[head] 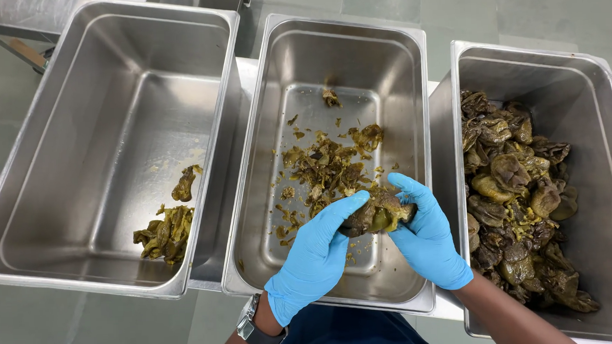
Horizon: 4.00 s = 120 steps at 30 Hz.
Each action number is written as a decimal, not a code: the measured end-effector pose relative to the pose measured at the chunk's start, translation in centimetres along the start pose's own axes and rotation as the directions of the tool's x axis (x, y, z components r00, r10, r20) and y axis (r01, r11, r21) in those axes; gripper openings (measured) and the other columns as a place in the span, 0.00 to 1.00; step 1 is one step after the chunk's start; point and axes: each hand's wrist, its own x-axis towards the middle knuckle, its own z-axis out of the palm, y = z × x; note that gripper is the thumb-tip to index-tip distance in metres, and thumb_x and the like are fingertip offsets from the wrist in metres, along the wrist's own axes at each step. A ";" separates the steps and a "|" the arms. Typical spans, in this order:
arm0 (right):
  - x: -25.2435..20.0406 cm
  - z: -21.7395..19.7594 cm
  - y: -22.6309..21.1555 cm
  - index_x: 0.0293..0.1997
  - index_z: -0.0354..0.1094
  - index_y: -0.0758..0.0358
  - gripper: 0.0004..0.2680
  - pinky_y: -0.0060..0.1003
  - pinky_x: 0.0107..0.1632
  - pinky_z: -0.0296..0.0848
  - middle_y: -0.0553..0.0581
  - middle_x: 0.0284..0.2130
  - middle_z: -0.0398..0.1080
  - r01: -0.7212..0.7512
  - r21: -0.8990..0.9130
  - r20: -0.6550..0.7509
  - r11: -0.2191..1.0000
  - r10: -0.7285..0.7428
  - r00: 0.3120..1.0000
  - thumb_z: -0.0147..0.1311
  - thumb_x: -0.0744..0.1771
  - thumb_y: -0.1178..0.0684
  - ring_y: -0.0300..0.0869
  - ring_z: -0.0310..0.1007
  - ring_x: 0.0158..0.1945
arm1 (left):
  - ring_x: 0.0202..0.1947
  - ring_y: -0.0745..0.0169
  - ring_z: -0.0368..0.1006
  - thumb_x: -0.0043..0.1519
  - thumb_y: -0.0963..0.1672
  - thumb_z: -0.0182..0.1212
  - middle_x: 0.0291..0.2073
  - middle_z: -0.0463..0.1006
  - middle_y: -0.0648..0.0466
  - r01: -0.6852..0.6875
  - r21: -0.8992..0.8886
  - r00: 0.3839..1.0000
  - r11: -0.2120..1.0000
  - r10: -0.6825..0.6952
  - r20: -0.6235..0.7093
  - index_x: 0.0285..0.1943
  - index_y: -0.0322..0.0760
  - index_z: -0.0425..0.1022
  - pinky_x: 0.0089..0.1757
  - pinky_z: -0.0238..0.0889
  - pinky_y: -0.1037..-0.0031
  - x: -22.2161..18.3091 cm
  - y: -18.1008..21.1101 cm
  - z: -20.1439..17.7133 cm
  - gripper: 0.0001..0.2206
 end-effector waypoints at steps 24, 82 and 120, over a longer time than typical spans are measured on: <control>2.5 4.3 -7.6 0.67 0.61 0.72 0.24 0.40 0.64 0.69 0.62 0.57 0.71 -0.346 0.292 0.023 0.891 0.356 0.934 0.45 0.61 0.70 0.45 0.72 0.60 | 0.43 0.67 0.79 0.63 0.39 0.55 0.45 0.82 0.51 0.166 -0.894 0.833 0.417 -0.544 -0.099 0.60 0.24 0.72 0.45 0.75 0.75 0.1 -1.1 -0.7 0.16; -2.7 -3.0 -1.0 0.50 0.67 0.66 0.08 0.45 0.56 0.72 0.56 0.43 0.73 -0.485 0.701 0.212 0.522 0.497 0.841 0.52 0.69 0.53 0.43 0.73 0.48 | 0.50 0.59 0.78 0.65 0.43 0.57 0.51 0.79 0.48 0.252 -0.907 0.717 0.338 -0.694 -0.059 0.62 0.28 0.70 0.50 0.73 0.68 -3.5 -1.3 6.5 0.17; -2.9 -0.2 2.2 0.50 0.70 0.64 0.09 0.48 0.55 0.74 0.55 0.43 0.76 -0.538 0.641 0.156 0.547 0.594 0.789 0.58 0.66 0.55 0.45 0.75 0.48 | 0.44 0.60 0.80 0.60 0.37 0.63 0.45 0.82 0.48 0.302 -0.936 0.703 0.179 -0.705 0.092 0.55 0.26 0.76 0.47 0.75 0.70 -1.8 -2.8 2.6 0.15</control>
